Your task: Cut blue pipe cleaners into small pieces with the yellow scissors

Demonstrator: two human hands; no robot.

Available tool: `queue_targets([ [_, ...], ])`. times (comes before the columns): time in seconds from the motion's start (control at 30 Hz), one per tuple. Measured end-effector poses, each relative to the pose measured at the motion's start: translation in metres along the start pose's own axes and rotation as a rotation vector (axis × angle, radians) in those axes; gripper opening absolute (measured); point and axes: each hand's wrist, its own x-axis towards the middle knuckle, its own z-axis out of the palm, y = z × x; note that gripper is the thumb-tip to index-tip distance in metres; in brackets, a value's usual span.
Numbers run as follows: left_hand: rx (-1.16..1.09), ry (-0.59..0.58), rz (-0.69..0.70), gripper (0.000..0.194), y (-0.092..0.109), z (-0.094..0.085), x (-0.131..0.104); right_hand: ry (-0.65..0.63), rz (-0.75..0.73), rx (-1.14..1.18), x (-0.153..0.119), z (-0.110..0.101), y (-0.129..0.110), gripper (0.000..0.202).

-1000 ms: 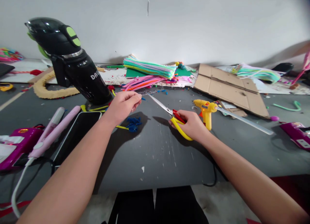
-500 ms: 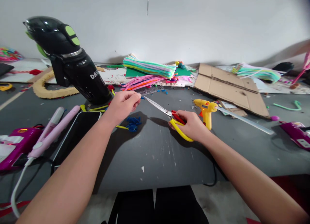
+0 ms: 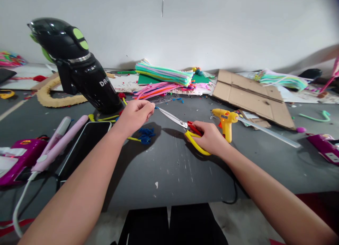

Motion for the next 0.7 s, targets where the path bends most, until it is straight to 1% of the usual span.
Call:
queue_targets([
  [0.47, 0.052, -0.011, 0.006, 0.036, 0.0022, -0.0009, -0.0015, -0.011, 0.009, -0.004, 0.0006, 0.0011, 0.0008, 0.027],
  [0.7, 0.039, -0.012, 0.007, 0.037, 0.002, -0.0012, -0.0018, -0.02, 0.018, -0.012, 0.0006, 0.0002, 0.0003, 0.027],
])
